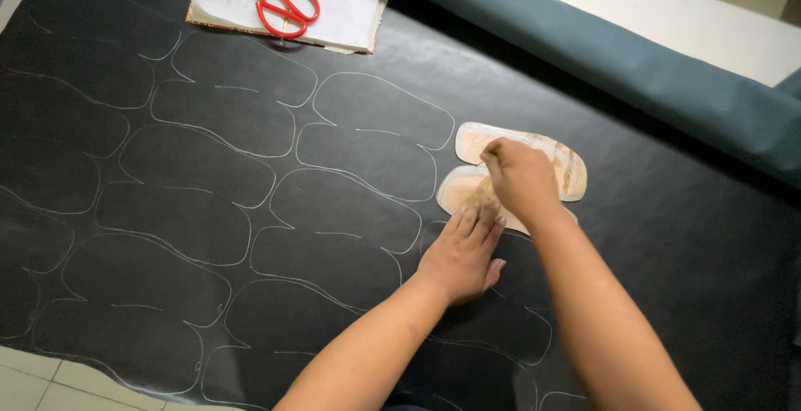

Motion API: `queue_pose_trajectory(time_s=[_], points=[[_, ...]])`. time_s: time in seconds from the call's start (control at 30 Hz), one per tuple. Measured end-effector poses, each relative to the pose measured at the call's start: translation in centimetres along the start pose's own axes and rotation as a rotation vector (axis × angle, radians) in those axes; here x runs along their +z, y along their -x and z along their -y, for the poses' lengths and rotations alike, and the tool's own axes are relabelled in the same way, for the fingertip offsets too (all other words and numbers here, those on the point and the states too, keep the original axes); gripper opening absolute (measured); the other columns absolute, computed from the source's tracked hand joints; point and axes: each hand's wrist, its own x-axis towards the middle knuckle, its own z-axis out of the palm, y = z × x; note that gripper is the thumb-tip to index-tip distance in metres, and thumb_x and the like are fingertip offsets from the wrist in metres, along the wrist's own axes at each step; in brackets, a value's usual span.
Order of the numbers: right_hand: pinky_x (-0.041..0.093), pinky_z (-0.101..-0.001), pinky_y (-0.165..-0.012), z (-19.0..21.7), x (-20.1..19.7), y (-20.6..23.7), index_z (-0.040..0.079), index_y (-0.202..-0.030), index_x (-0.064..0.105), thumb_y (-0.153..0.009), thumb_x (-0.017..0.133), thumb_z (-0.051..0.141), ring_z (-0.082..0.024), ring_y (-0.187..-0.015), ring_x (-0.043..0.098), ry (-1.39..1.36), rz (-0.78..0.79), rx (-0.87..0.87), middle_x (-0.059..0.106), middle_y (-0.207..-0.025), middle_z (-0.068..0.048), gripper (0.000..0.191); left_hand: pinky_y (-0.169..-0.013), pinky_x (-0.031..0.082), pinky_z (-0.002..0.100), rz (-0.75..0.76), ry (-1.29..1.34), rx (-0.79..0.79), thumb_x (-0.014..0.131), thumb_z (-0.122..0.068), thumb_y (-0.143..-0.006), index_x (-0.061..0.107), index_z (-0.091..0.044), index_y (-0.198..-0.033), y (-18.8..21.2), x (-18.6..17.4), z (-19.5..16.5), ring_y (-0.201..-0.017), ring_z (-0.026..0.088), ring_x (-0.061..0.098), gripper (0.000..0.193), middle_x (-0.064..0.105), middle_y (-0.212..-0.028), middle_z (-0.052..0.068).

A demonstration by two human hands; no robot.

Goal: The person unrolls a dark sheet on a worktable, then repeatedly places and repositions two shoe-shaped cardboard templates over pre-drawn outlines on the sheet. The person adjusts the templates multiple times to align them with the outlines.

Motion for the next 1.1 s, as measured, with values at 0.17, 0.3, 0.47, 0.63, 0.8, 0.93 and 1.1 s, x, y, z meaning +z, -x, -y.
queue_pose_trajectory(time_s=[0.17, 0.3, 0.47, 0.63, 0.8, 0.93, 1.1], points=[[0.054, -0.0434, -0.076, -0.3, 0.2, -1.0, 0.007, -0.100, 0.075, -0.094, 0.066, 0.021, -0.034, -0.086, 0.071, -0.061, 0.073, -0.006, 0.075, -0.091, -0.014, 0.017, -0.123, 0.021, 0.048, -0.031, -0.015, 0.004, 0.061, -0.042, -0.090, 0.048, 0.001, -0.146, 0.1, 0.6, 0.1, -0.147, 0.040, 0.033, 0.072, 0.036, -0.160, 0.022], [0.055, -0.0403, -0.076, 0.5, 1.4, -2.9, 0.007, -0.100, 0.073, -0.094, 0.065, 0.019, -0.031, -0.085, 0.072, -0.171, 0.067, -0.043, 0.076, -0.090, -0.013, 0.016, -0.125, 0.021, 0.048, -0.027, 0.005, 0.002, 0.062, -0.041, -0.090, 0.048, 0.001, -0.147, 0.0, 0.5, 0.2, -0.148, 0.040, 0.033, 0.072, 0.037, -0.160, 0.022], [0.055, -0.0395, -0.074, -0.2, 2.5, -5.9, 0.006, -0.101, 0.072, -0.095, 0.066, 0.019, -0.031, -0.081, 0.072, -0.224, 0.008, 0.002, 0.075, -0.089, -0.014, 0.016, -0.125, 0.021, 0.049, -0.009, 0.010, 0.000, 0.061, -0.040, -0.091, 0.047, 0.001, -0.148, -0.1, 0.4, 0.2, -0.147, 0.040, 0.034, 0.072, 0.037, -0.160, 0.022], [0.055, -0.0401, -0.078, -3.3, 2.5, -7.1, 0.007, -0.101, 0.073, -0.096, 0.066, 0.020, -0.032, -0.086, 0.072, -0.196, -0.093, -0.016, 0.075, -0.093, -0.015, 0.016, -0.123, 0.022, 0.049, -0.021, 0.022, -0.001, 0.061, -0.040, -0.090, 0.046, 0.001, -0.148, -0.3, 0.3, 0.1, -0.146, 0.040, 0.034, 0.072, 0.037, -0.160, 0.021], [0.054, -0.0436, -0.081, -8.2, -0.5, -5.2, 0.009, -0.104, 0.076, -0.096, 0.067, 0.029, -0.035, -0.093, 0.071, 0.029, -0.087, 0.102, 0.075, -0.098, -0.015, 0.023, -0.123, 0.021, 0.049, -0.017, 0.024, -0.006, 0.060, -0.041, -0.091, 0.046, 0.001, -0.149, -0.2, 0.6, 0.1, -0.147, 0.040, 0.036, 0.073, 0.037, -0.160, 0.022], [0.054, -0.0424, -0.084, -11.5, -3.9, -1.6, 0.009, -0.108, 0.076, -0.096, 0.067, 0.032, -0.035, -0.095, 0.071, 0.034, -0.157, 0.250, 0.074, -0.099, -0.016, 0.027, -0.123, 0.020, 0.049, -0.018, -0.002, 0.007, 0.059, -0.042, -0.092, 0.045, 0.001, -0.150, 0.0, 0.9, 0.0, -0.148, 0.041, 0.035, 0.073, 0.035, -0.161, 0.022], [0.053, -0.0438, -0.085, -13.4, -6.6, 3.0, 0.010, -0.108, 0.077, -0.098, 0.065, 0.030, -0.034, -0.097, 0.070, 0.069, -0.190, 0.384, 0.075, -0.101, -0.015, 0.025, -0.123, 0.017, 0.048, -0.022, -0.013, 0.004, 0.058, -0.042, -0.092, 0.044, 0.000, -0.150, 0.0, 1.4, -0.4, -0.149, 0.040, 0.032, 0.073, 0.035, -0.162, 0.021]])
